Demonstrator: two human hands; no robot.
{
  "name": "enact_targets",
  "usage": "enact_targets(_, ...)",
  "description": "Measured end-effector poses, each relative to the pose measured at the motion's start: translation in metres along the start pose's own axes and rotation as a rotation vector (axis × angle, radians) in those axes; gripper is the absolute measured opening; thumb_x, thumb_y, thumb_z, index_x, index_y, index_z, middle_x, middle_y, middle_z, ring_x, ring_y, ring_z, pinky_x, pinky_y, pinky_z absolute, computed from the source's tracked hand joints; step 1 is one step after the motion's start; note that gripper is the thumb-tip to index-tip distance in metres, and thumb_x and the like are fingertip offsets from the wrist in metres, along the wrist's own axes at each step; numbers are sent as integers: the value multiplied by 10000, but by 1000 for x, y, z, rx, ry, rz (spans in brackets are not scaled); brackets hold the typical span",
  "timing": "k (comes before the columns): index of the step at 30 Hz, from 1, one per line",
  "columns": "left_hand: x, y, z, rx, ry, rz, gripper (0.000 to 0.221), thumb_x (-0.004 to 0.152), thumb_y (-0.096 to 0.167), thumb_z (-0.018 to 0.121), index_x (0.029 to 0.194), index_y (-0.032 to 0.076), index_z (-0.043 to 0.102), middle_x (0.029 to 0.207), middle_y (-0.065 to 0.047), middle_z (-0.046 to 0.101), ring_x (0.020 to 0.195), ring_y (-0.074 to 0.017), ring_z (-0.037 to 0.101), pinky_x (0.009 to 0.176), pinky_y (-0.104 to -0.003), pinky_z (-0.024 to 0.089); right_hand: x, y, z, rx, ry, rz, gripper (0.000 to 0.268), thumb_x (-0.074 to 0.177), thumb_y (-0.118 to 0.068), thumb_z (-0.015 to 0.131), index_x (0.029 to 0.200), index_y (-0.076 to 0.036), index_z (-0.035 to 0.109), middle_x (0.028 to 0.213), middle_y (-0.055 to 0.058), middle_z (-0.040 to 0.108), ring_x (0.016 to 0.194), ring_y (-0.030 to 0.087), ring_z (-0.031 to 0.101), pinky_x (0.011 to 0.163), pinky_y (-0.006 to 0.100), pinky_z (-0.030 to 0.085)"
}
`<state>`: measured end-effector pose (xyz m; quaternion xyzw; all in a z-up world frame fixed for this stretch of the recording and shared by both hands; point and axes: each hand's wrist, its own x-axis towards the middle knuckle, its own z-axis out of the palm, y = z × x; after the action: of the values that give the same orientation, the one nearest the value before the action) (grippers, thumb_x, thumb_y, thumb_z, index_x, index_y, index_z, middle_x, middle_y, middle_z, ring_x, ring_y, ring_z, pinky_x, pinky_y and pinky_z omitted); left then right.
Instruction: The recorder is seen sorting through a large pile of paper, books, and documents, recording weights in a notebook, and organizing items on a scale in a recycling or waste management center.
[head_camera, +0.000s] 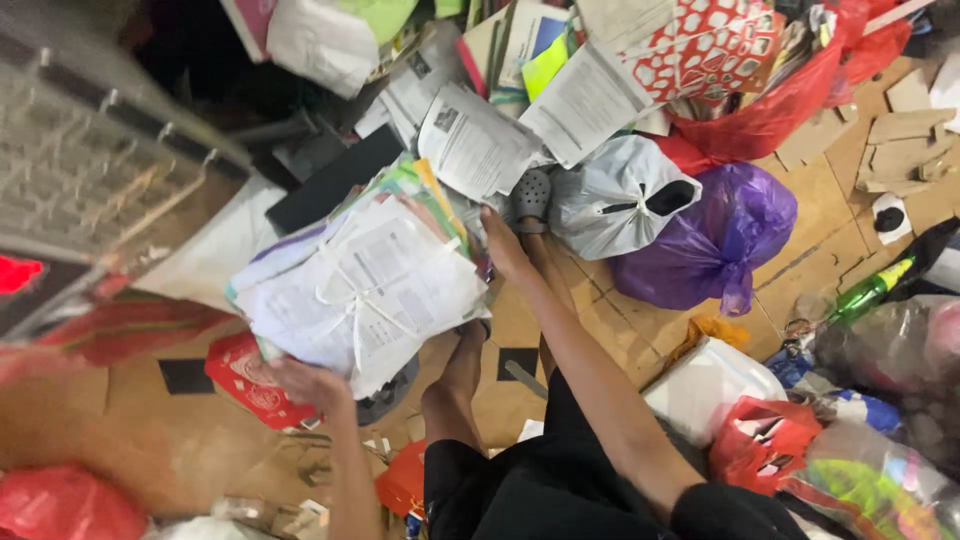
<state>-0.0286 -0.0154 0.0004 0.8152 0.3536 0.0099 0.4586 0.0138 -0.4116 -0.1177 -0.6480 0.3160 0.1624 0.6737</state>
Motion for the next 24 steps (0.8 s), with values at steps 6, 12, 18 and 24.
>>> enact_targets(6,-119,195,92,614,161,339,761,1085,533,256,1596,-31,253,1644,-219,346,1534,-399,311,1218,-665,64,-50,6,-91,100,300,3,644,1117,-464,421,1466,76,461,1501,200,503,1384,292,456,1147,396,305)
enact_targets(12,-129,330,271,287,-287,962,606,1063,288,575,1544,-15,365,1600,-176,400,1534,-379,352,1288,-579,197,-23,-108,-157,590,566,96,393,1048,-259,628,1205,95,563,1111,205,683,1008,251,654,891,426,557)
enact_targets(18,-96,536,459,285,-427,1292,598,1114,245,588,1607,25,332,1660,-160,336,1581,-344,308,1308,-524,194,76,-42,-262,202,444,-17,400,1055,-309,491,1170,7,709,1087,112,756,1024,201,686,946,344,518)
enact_targets(24,-23,644,576,321,-50,1641,779,1048,321,628,1621,118,140,1680,-143,101,1596,-330,23,1295,-512,46,86,-75,-306,230,425,16,390,1075,-283,460,1208,6,685,1092,121,762,1018,207,696,951,339,516)
